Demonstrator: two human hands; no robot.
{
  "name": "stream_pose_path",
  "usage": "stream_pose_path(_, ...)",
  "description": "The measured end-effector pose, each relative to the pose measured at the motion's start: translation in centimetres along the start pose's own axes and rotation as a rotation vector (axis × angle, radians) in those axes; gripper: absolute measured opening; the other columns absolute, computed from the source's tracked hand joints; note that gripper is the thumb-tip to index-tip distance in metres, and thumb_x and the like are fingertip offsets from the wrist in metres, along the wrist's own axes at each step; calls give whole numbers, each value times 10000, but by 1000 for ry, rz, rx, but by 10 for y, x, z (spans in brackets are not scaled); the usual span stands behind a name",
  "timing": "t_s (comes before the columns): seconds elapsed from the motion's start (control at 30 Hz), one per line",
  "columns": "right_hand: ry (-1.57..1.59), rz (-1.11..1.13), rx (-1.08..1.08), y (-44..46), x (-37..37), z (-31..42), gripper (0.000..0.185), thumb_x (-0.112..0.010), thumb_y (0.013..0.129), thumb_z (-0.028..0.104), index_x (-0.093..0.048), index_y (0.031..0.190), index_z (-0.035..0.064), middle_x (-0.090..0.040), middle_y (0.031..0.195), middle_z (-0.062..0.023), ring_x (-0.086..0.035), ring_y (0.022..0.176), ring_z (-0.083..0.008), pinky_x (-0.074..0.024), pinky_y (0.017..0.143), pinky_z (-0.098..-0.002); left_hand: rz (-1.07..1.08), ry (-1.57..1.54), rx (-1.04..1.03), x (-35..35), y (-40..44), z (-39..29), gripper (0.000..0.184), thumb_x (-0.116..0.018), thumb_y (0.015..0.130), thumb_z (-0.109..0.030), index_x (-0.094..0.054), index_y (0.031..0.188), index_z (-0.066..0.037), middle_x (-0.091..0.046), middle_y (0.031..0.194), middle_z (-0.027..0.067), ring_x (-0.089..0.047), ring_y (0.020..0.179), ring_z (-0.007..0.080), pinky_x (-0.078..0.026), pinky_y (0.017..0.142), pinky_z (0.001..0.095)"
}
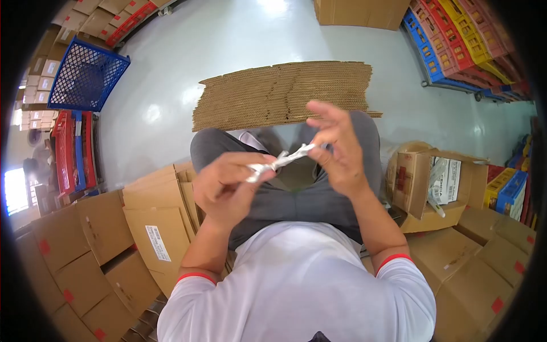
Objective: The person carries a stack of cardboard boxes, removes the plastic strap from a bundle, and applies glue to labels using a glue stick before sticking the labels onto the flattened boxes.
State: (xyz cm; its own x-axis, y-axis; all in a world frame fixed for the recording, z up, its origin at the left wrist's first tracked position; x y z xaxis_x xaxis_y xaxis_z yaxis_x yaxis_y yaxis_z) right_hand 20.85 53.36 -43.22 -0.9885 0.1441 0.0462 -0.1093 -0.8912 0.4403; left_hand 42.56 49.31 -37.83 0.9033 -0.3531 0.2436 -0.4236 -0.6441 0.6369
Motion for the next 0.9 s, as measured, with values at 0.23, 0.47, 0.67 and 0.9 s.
stream_pose_path(0.23,-258,76,220,-2,-3,8,131,-751,845,40,-646,923,48,-609,1325,-199,-597,1253,-385,-512,1009,-457,-268,-306,560,10,4,11,142,-617,984,64,-507,1074,58,-711,916,205,-743,774,204,-633,686,292)
stream_pose_path(0.47,-586,-45,446,21,23,15,224,-794,744,4,-661,917,55,-652,1246,-163,-655,1168,-365,-559,936,-438,222,-66,764,-6,-12,24,202,-569,1056,-72,-697,1136,62,-755,928,104,-743,867,166,-599,782,261)
stream_pose_path(0.67,-712,28,500,0,-5,-23,163,-717,764,54,-658,916,55,-677,1004,-104,-682,915,-302,-559,793,-396,-10,-724,910,-10,-12,29,165,-633,1016,-90,-757,1071,3,-632,787,13,-600,630,60,-465,520,198)
stream_pose_path(0.9,-719,169,435,-15,-18,-14,161,-673,773,87,-677,931,61,-592,836,-39,-614,750,-231,-501,697,-366,213,259,404,-25,-21,36,234,-700,897,35,-720,1127,1,-597,834,103,-599,639,228,-483,583,320)
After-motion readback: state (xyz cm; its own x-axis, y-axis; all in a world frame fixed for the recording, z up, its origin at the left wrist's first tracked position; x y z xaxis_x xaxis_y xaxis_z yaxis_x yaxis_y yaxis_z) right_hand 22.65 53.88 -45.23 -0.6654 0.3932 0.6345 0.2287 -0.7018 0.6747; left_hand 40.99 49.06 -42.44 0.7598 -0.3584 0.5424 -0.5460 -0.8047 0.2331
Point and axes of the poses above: each hand's wrist, its own y-axis towards the middle knuckle, its own x-axis out of the back of the hand, z = x × y, the point moved 1 cm from there along y, towards the middle knuckle
